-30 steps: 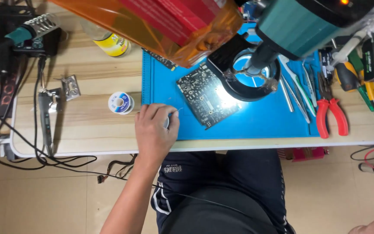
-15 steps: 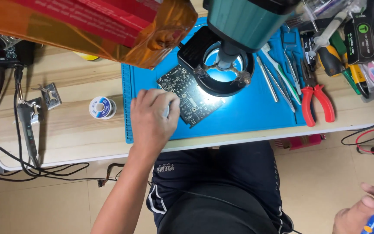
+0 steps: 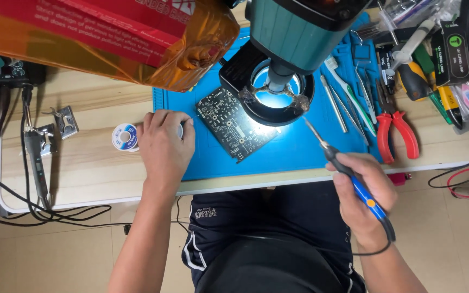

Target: Soldering electronic components onto a circuit board using a soldering iron, solder wire, and flux.

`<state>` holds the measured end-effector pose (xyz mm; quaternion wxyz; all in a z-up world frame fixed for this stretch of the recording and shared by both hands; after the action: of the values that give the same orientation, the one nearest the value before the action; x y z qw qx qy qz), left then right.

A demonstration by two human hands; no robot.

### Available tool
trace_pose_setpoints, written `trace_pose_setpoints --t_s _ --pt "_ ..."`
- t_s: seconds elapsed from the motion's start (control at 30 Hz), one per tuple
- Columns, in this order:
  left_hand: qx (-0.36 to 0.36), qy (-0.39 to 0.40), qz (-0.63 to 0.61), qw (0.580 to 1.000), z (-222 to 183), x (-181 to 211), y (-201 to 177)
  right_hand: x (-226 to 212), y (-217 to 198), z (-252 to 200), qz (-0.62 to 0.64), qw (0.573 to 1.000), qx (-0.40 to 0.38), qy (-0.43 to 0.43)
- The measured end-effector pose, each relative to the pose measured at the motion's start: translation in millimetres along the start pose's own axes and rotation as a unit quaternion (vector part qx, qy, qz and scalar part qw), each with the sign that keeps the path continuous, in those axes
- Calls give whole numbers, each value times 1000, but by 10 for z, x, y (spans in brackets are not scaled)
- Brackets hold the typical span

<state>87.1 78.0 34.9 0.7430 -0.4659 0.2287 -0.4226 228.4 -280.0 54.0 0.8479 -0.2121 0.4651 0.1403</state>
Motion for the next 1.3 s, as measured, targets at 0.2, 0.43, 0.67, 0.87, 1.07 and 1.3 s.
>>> trace_pose_setpoints --t_s 0.2,0.43,0.67,0.87,1.07,1.3 --pt "-44 -14 10 999 59 -41 56 99 168 202 85 996 20 -25" --pt "-120 -24 -59 991 225 54 48 172 252 317 69 997 -23 -10" --pt "-200 -2 -60 978 460 153 213 244 337 427 71 997 -25 1" --pt "-279 -28 -82 956 440 -111 727 343 345 376 66 998 -11 -2" --pt "-358 -85 -241 898 619 -156 451 359 307 339 71 997 -7 -13" --pt "-353 -124 -342 862 645 -337 518 351 315 325 65 998 1 -26"
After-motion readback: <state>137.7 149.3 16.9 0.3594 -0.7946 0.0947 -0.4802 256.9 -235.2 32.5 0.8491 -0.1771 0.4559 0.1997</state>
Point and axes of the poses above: each hand's wrist, its own z-axis towards the middle knuckle, its own y-axis out of the palm, x = y × z, the point moved 8 cm from there along z, towards the middle knuckle, and after that the axes turned 12 degrees about z, right-handed, at the moved point
